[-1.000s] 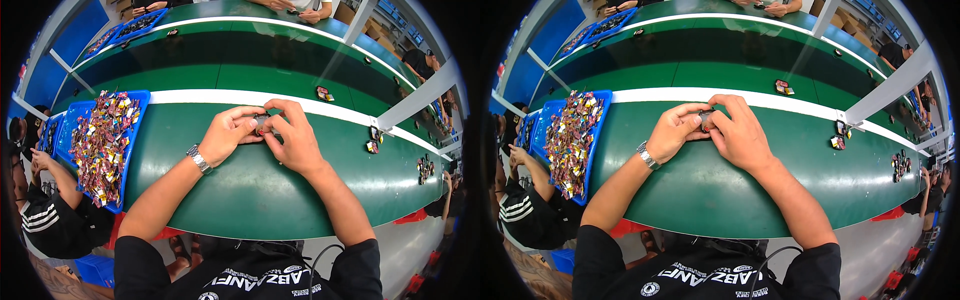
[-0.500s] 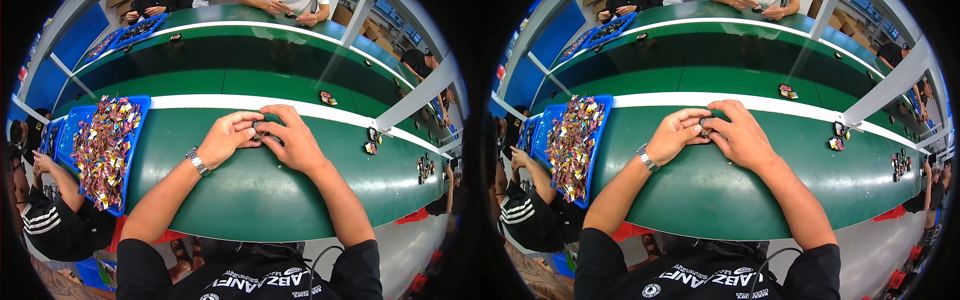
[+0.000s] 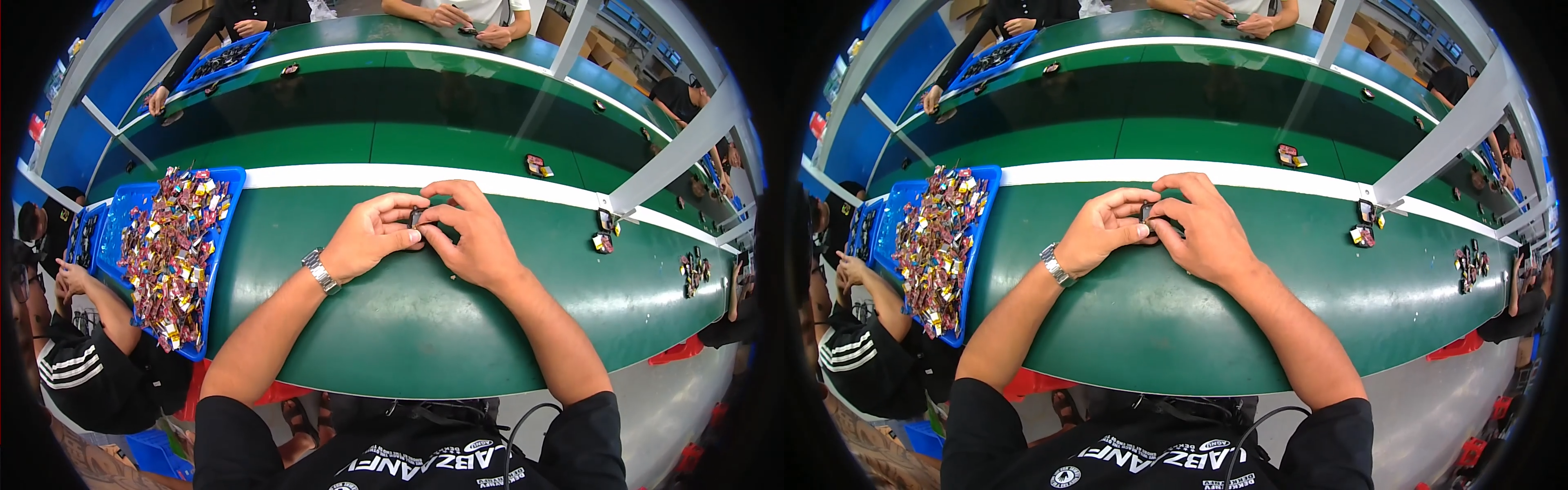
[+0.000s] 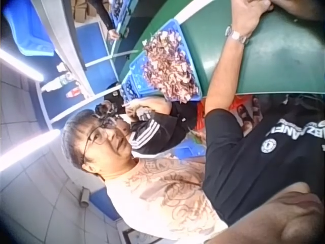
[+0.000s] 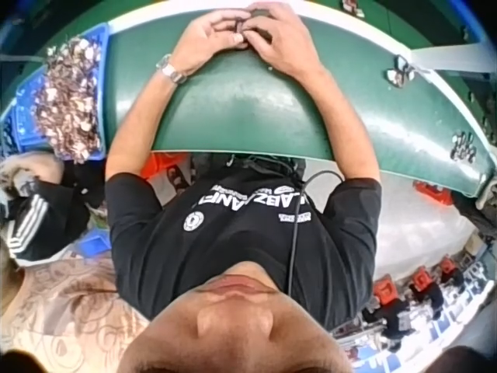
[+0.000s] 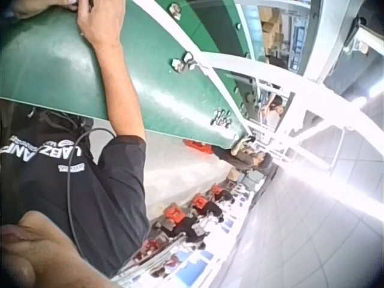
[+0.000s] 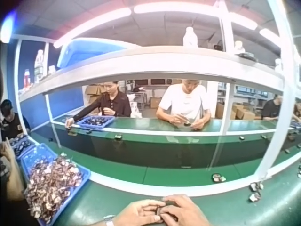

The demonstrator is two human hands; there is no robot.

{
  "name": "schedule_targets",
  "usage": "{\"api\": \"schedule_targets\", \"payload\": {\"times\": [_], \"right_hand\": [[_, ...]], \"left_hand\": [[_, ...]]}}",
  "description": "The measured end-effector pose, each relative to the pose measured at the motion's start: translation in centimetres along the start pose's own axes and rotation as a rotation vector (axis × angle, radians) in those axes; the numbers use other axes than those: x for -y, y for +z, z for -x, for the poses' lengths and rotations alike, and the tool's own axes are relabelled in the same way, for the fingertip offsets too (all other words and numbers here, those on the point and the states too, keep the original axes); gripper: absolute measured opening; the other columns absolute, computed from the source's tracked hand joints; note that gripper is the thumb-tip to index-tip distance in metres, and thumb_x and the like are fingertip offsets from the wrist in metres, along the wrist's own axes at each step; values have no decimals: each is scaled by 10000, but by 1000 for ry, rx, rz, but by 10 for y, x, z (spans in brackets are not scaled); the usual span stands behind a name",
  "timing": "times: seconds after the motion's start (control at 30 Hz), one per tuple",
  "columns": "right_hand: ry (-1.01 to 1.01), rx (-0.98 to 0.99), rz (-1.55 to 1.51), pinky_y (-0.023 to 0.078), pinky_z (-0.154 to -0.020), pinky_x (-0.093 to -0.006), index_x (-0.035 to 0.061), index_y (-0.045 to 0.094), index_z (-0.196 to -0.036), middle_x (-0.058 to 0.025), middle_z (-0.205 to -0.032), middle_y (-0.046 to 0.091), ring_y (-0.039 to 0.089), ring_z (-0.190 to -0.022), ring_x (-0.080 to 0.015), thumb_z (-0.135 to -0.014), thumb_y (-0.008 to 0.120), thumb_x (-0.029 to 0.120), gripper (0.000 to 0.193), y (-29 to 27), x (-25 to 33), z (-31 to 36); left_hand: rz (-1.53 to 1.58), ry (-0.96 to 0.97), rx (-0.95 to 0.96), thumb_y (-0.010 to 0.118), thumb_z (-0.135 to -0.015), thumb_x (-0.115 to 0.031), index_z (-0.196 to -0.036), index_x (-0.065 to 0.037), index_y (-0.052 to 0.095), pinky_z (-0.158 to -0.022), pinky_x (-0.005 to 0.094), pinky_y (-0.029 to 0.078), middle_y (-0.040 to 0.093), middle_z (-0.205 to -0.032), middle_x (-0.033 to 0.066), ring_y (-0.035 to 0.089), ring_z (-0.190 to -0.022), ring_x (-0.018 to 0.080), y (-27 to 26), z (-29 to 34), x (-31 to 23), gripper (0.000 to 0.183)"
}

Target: Assembling small electronic components on a factory assembly line.

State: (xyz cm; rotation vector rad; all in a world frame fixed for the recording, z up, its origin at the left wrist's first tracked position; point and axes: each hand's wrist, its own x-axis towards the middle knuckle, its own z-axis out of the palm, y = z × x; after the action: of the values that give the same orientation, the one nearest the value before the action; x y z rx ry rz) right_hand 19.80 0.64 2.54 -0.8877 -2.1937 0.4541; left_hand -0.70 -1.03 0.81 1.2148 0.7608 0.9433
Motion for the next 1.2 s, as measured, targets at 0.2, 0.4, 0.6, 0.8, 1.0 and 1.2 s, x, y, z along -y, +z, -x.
{"api": "schedule_targets", "payload": {"times": [0.2,0.4,0.6,0.8,1.0,1.2], "right_hand": [[-74,153,-62,456,-988,-400,47,698,-910,-98,-1260,564,506,-1208,-304,-834,695,69,79,-10,2,-1],[-45,227,-112,423,-1026,-410,58,698,-935,-108,-1319,524,457,-1262,-325,-899,653,103,73,-14,-3,0],[37,143,-167,461,-970,-403,61,698,-938,-96,-1261,576,508,-1201,-303,-887,667,128,90,-9,0,1],[68,26,-219,469,-955,-396,71,697,-925,-82,-1189,622,557,-1145,-288,-872,681,140,88,1,-4,4],[49,43,-276,476,-949,-394,69,694,-911,-79,-1200,614,562,-1141,-286,-861,687,126,76,1,-2,3],[20,-37,-171,523,-857,-357,57,697,-897,-73,-1157,614,571,-1099,-267,-817,717,68,83,5,1,7]], "left_hand": [[45,-94,-22,589,-971,-86,-1327,18,510,-902,342,586,627,-1207,134,650,-1060,189,1,0,-1,380],[7,-97,-5,565,-983,-90,-1289,13,529,-886,339,592,651,-1169,118,666,-1030,188,4,0,-4,325],[115,-90,4,543,-988,-88,-1290,1,529,-889,349,593,649,-1176,121,669,-1039,199,-4,0,0,315],[215,-48,-25,550,-973,-66,-1290,-10,526,-904,386,590,642,-1173,114,667,-1038,202,-2,0,2,323],[171,-49,2,571,-965,-74,-1272,-27,523,-910,384,585,646,-1148,104,667,-1026,191,-4,1,2,315],[106,-53,-5,569,-976,-89,-1250,-31,529,-908,360,583,643,-1166,105,659,-1044,174,-1,0,4,283]]}}
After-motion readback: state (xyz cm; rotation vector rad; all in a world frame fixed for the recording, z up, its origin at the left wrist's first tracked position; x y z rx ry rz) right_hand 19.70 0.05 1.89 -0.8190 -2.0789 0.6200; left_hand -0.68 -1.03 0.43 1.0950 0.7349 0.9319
